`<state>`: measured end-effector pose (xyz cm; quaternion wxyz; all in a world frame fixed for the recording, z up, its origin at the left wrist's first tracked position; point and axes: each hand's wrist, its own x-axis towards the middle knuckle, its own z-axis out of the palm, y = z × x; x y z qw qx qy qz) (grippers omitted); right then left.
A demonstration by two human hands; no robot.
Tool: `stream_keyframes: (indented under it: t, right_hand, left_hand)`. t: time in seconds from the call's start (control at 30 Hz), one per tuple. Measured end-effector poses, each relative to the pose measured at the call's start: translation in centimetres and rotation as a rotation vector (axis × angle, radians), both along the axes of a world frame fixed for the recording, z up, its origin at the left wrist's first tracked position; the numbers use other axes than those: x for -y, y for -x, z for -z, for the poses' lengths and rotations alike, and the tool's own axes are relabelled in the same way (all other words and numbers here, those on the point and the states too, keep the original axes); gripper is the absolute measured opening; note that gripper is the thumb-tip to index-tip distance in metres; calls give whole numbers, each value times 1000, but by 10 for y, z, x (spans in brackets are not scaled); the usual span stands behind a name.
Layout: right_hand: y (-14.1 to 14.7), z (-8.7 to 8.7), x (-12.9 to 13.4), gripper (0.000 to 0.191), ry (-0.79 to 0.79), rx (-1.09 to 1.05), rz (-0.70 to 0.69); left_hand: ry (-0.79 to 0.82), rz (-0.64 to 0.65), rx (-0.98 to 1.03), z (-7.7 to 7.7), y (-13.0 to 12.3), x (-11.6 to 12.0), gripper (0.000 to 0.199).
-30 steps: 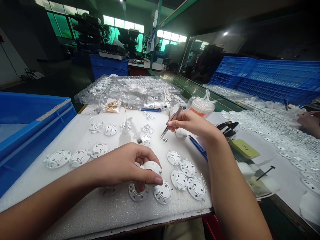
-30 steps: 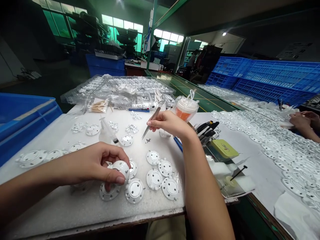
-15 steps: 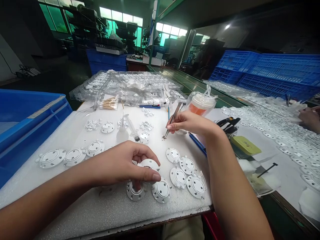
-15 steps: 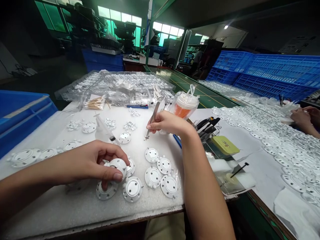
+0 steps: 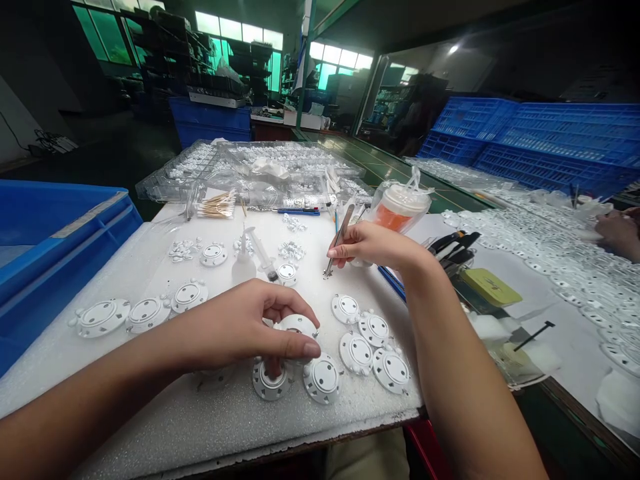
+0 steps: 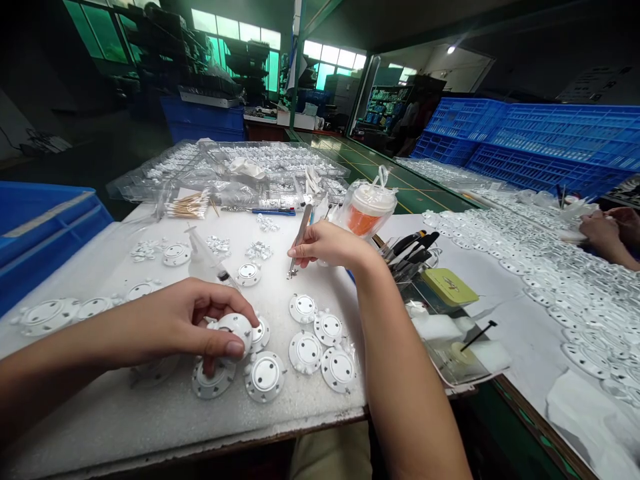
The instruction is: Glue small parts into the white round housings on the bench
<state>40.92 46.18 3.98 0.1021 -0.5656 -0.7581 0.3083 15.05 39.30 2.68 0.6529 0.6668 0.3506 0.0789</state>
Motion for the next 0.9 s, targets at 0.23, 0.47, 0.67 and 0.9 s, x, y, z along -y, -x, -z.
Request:
stream_keyframes:
  t: [0.23,0.47,0.67,0.9]
  right_hand:
    - [0,1,1,24,2,-22,-33]
    - [3,2,1,22,13,-32,-56]
    - [6,2,2,20,25,-39,-30]
    - [6,0,3,21,19,-38,-29]
  left_hand:
    - [-4,-10,1,-1,1,-1,33]
    - [-7,-16,0,-1,0,1,34]
    - [-8,-20,7,1,1,0,31]
    - [-22,-16,-2,0,1,0,32]
